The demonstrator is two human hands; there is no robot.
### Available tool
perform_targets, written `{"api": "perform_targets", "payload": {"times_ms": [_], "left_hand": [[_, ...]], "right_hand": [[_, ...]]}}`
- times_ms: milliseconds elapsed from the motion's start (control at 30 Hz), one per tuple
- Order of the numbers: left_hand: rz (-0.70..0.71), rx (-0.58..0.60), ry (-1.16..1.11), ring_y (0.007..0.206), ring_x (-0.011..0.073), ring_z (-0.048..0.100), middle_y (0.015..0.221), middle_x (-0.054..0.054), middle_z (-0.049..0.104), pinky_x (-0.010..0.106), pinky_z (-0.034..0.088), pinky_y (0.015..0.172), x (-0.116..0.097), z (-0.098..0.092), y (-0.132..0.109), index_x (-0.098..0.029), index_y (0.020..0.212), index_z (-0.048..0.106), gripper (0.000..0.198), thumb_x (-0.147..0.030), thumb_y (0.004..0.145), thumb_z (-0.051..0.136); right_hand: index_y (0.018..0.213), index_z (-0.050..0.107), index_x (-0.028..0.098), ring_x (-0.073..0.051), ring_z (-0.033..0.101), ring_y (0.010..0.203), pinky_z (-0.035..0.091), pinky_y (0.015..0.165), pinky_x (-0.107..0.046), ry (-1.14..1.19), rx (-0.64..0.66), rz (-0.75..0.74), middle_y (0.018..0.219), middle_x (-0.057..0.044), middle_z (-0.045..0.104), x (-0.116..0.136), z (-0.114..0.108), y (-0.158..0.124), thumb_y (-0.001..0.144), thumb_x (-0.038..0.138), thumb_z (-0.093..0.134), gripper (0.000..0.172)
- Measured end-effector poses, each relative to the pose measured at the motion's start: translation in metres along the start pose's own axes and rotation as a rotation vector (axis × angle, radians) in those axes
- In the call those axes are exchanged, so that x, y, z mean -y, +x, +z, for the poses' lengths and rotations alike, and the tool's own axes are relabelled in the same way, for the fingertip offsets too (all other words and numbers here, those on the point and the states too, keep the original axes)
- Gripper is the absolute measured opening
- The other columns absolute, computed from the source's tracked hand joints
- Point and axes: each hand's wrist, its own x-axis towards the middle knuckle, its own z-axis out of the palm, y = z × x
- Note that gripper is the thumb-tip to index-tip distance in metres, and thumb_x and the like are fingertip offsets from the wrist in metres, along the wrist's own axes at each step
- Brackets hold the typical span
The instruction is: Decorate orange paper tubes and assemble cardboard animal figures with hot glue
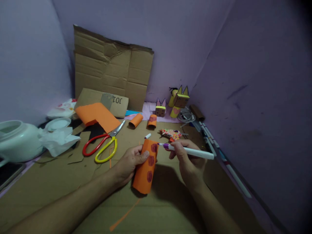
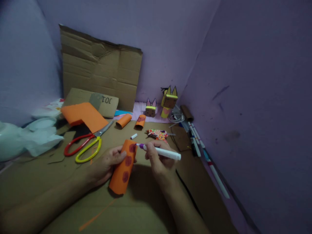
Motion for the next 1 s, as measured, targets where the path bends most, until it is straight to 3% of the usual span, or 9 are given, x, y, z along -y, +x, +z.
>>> {"api": "perform_targets", "payload": {"times_ms": [400,1000], "left_hand": [[0.008,0.004,-0.013,0.067,0.0176,0.063,0.078,0.007,0.069,0.029,0.046,0.066,-0.0003,0.0009,0.0004,-0.013,0.089,0.064,0.043,-0.041,0.062,0.081],[-0.017,-0.015,-0.044,0.068,0.0193,0.065,0.078,0.008,0.07,0.031,0.047,0.068,-0.0015,-0.0003,0.0004,-0.012,0.087,0.064,0.04,-0.038,0.062,0.082]], "right_hand": [[0.076,0.066,0.02,-0.013,0.057,0.049,0.044,0.049,-0.025,0.042,0.12,0.043,0.055,0.002,0.063,-0.002,-0.0001,0.0003,0.085,0.032,0.061,0.017],[0.073,0.066,0.019,-0.013,0.058,0.047,0.044,0.045,-0.023,0.054,0.083,0.097,0.052,0.001,0.063,0.0013,0.0014,-0.0002,0.085,0.036,0.06,0.022]]}}
